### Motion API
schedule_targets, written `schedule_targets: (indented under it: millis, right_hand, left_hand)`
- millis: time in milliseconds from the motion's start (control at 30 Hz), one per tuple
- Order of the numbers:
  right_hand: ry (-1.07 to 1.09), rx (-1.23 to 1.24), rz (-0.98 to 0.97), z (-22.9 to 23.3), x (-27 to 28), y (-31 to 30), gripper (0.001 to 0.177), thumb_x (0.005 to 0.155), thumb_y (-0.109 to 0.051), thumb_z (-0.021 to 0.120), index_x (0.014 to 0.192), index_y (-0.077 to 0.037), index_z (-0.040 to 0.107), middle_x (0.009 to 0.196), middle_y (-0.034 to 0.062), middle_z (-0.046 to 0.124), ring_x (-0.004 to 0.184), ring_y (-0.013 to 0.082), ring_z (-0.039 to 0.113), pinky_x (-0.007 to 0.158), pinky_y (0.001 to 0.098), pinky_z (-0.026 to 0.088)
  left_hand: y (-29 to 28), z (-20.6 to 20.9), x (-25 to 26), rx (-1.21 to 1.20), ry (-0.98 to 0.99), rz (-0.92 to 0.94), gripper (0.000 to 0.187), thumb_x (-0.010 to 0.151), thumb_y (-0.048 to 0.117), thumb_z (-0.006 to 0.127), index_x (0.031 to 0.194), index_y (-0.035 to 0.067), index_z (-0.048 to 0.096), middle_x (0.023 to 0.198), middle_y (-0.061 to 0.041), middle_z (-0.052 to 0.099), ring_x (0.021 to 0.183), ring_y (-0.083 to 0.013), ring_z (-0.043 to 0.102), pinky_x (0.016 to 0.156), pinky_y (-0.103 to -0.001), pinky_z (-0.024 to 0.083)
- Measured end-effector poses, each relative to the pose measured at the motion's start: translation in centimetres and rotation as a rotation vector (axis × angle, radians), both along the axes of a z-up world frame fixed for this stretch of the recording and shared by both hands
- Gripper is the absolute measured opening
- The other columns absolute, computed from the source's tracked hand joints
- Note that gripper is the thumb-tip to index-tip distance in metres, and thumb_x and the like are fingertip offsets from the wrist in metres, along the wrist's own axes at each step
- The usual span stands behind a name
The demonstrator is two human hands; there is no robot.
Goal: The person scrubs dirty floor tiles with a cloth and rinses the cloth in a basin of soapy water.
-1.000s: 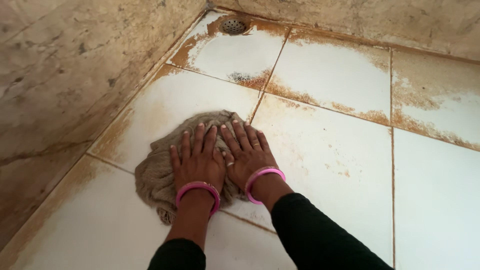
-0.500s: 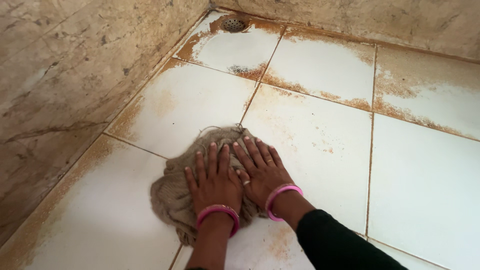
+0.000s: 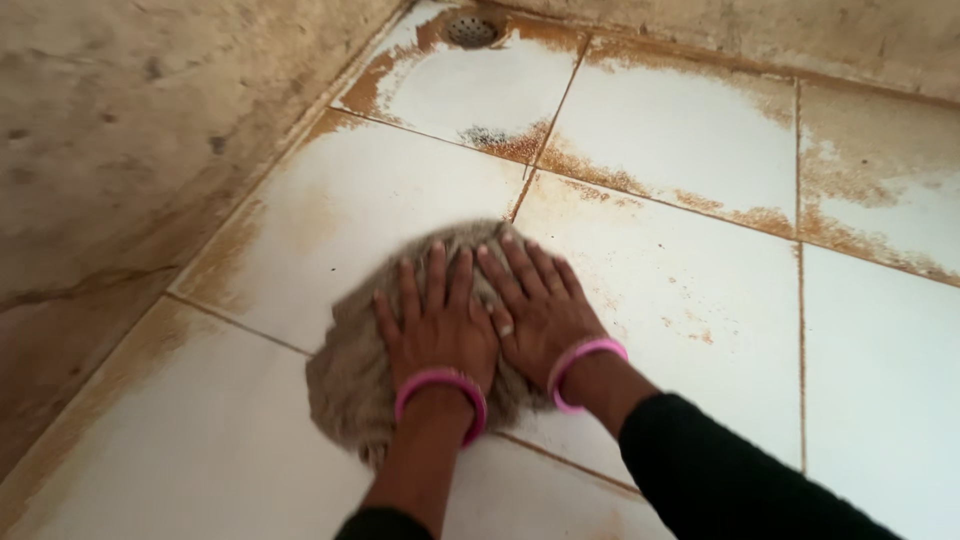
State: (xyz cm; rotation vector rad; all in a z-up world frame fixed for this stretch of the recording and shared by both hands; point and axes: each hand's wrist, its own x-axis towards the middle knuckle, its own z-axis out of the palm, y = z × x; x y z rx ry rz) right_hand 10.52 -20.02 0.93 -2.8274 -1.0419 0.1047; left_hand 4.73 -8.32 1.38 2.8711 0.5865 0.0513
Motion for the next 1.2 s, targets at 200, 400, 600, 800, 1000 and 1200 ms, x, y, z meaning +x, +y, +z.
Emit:
schedule_targets:
  millis: [200,400,600,800,1000,1200]
  right_hand:
    - [0.018,-0.049,-0.06,-0.3,5.5,2.3,0.063,0.104,-0.046,0.014,0.162,-0.021,0.009,0.169,0.0102,0.005,0.155,0.0282,0.007,0.123,0.0445,0.006]
    - [0.023,-0.046,-0.095,0.1,5.1,2.3,0.064,0.104,-0.046,0.015,0.163,-0.022,0.008,0.17,0.0092,0.004,0.155,0.0279,0.006,0.124,0.0444,0.006]
    - [-0.007,-0.036,-0.06,-0.2,1.3,-1.0,0.064,0.104,-0.045,0.017,0.163,-0.021,0.009,0.17,0.0105,0.007,0.155,0.0283,0.008,0.124,0.0447,0.007]
    - [0.018,-0.078,-0.065,-0.1,-3.1,-4.4,0.063,0.104,-0.046,0.019,0.162,-0.022,0.008,0.168,0.0108,0.005,0.153,0.0294,0.006,0.122,0.0455,0.006]
    - [-0.005,-0.078,-0.069,0.2,-6.6,-7.2,0.065,0.103,-0.047,0.021,0.162,-0.023,0.01,0.169,0.0101,0.007,0.154,0.029,0.008,0.122,0.0461,0.007]
    - [-0.093,-0.007,-0.036,-0.9,-7.0,-7.6,0.065,0.103,-0.044,0.026,0.162,-0.02,0.015,0.167,0.0146,0.011,0.153,0.0324,0.012,0.121,0.0474,0.009]
  left_hand:
    - [2.8,-0.5,6.2,-0.05,-0.006,-0.016,0.059,0.099,0.038,0.032,0.157,0.034,0.025,0.167,0.005,0.013,0.153,-0.0258,0.008,0.121,-0.055,0.0]
    - [2.3,0.0,5.9,-0.026,-0.034,0.001,0.059,0.099,0.039,0.034,0.157,0.034,0.026,0.168,0.006,0.014,0.154,-0.0244,0.009,0.123,-0.054,0.001]
    - [-0.8,0.0,1.4,-0.025,-0.026,0.014,0.059,0.098,0.038,0.035,0.157,0.035,0.027,0.168,0.007,0.015,0.154,-0.0239,0.01,0.123,-0.054,0.001]
    - [-4.1,0.6,-3.1,-0.065,-0.016,-0.012,0.06,0.097,0.037,0.035,0.157,0.033,0.026,0.167,0.006,0.013,0.153,-0.0253,0.007,0.122,-0.054,-0.001]
    - [-7.0,1.2,-7.1,-0.081,0.015,-0.03,0.064,0.098,0.038,0.032,0.162,0.033,0.022,0.172,0.005,0.01,0.154,-0.0263,0.005,0.12,-0.055,-0.002]
    - [-6.9,0.9,-7.7,-0.083,0.019,-0.081,0.065,0.098,0.037,0.03,0.161,0.03,0.02,0.171,0.002,0.01,0.157,-0.0294,0.004,0.119,-0.057,-0.003]
